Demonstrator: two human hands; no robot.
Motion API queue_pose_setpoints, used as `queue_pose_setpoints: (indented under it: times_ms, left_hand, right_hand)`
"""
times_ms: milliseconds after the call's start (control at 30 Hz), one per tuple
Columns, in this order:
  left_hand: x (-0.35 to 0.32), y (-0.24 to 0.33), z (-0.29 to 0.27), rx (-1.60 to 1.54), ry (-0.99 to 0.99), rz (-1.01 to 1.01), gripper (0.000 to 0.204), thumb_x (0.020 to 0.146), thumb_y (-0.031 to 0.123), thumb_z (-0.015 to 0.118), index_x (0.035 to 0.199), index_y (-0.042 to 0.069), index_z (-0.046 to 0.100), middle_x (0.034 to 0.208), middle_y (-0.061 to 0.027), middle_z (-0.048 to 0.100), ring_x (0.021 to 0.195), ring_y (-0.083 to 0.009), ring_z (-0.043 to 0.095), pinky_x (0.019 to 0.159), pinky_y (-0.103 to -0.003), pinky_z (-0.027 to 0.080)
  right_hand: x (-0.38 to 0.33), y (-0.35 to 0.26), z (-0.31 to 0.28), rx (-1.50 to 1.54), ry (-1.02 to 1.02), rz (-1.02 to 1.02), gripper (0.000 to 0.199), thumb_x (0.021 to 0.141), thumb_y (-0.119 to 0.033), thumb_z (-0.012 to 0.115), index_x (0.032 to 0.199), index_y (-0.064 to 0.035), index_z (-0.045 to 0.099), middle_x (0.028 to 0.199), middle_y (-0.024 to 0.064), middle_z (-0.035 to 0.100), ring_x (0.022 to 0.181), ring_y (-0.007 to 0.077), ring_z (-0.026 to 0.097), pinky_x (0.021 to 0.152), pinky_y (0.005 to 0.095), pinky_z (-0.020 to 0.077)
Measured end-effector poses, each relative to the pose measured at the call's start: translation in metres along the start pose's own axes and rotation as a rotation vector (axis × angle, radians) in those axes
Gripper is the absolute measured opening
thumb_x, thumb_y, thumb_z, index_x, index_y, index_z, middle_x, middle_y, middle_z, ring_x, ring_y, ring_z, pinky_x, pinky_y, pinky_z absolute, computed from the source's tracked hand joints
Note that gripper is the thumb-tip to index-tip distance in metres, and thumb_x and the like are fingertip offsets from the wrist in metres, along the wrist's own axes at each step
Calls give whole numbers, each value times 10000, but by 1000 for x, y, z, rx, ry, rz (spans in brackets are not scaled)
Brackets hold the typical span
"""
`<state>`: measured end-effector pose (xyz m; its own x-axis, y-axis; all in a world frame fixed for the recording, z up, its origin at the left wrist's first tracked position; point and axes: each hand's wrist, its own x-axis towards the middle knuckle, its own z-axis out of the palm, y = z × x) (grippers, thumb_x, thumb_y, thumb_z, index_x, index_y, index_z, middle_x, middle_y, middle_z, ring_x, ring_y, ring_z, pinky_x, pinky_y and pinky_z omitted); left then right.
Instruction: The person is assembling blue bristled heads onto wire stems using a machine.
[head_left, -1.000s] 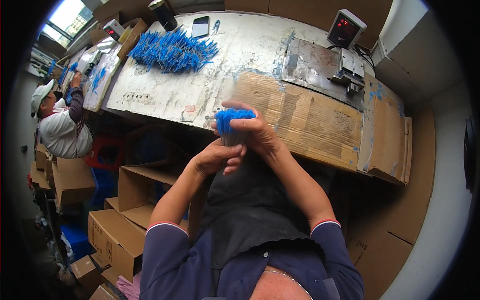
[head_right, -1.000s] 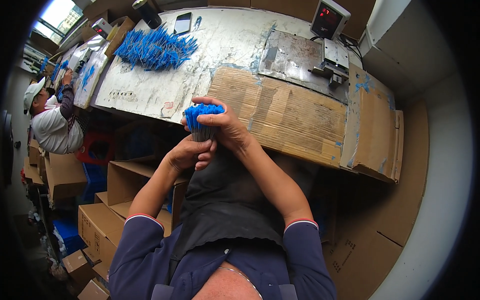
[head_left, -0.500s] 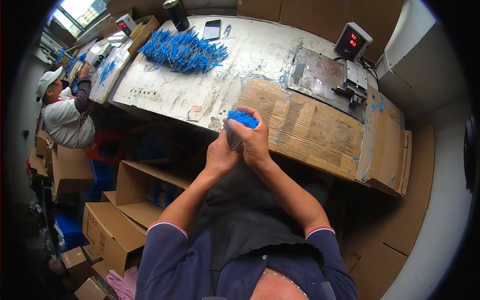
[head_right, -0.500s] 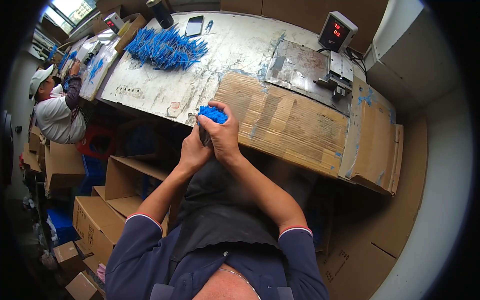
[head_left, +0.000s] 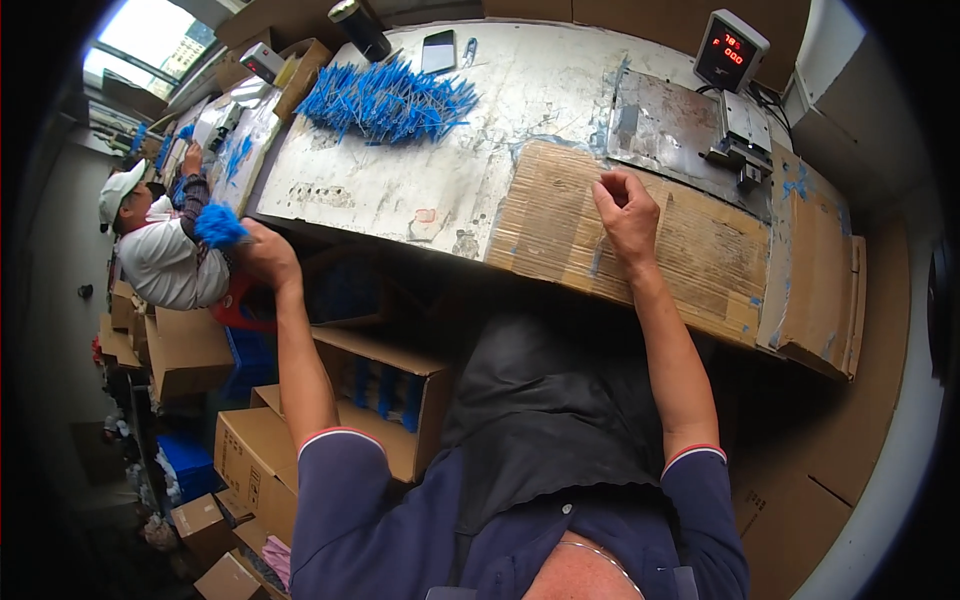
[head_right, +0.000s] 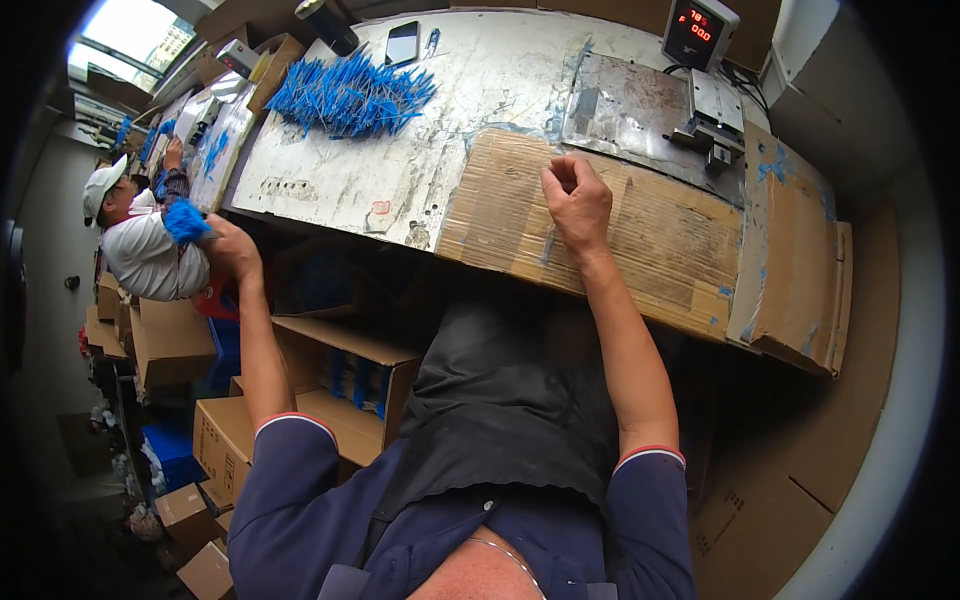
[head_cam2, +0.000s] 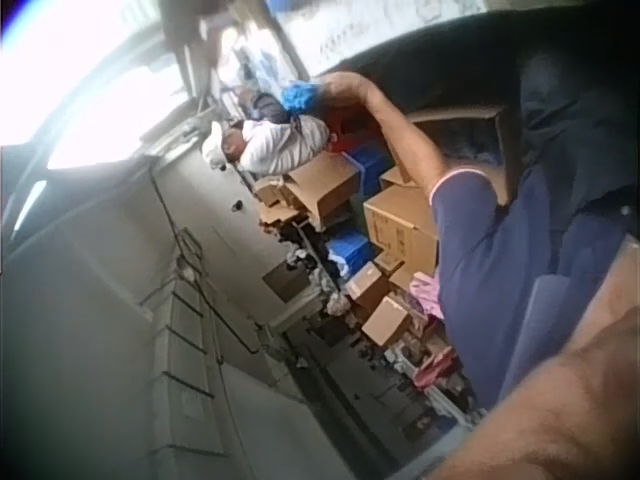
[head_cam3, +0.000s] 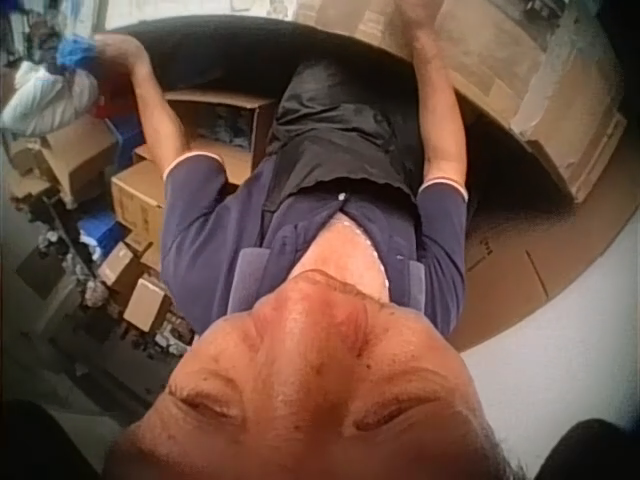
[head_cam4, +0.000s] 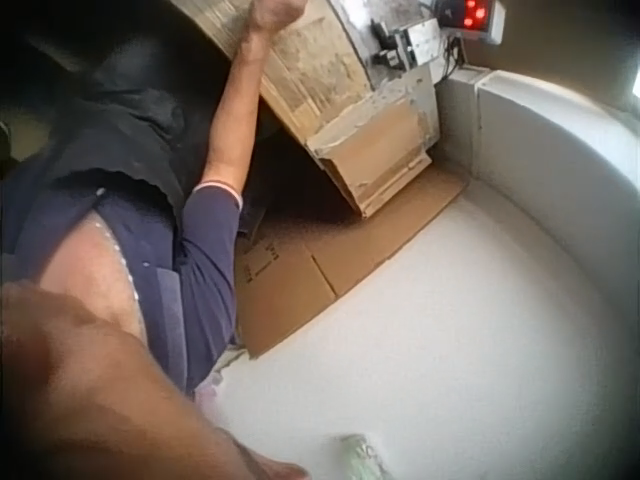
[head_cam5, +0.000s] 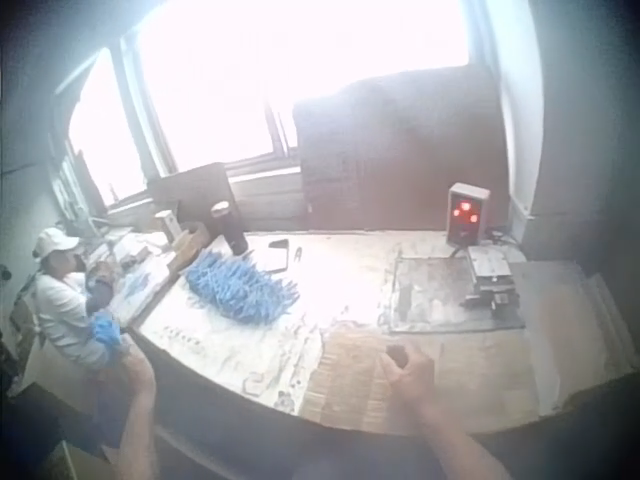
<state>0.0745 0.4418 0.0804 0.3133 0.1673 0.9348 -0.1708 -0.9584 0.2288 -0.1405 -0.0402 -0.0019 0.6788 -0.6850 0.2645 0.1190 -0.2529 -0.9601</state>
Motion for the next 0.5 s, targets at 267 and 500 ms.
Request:
queue_pose_setpoints:
  times_ms: [267, 500]
  left_hand:
    - [68, 27, -6, 354, -692, -49, 373, 982, 385, 530, 1167, 65, 578, 1040, -255, 713, 1024, -501, 654, 868, -588, 501]
    - [4, -1, 14, 104, -268, -91, 310, 1019, 271, 512, 992, -15, 631, 1010, -242, 717, 949, -458, 676, 829, -554, 516]
  right_hand:
    - [0, 8, -19, -48, -44, 44, 114, 910, -96, 704, 990, -15, 721, 855, 49, 729, 760, 110, 663, 721, 265, 533]
    - [1, 4, -4, -62, -42, -18, 111, 911, -93, 704, 988, -15, 719, 854, 45, 726, 752, 109, 650, 724, 259, 528]
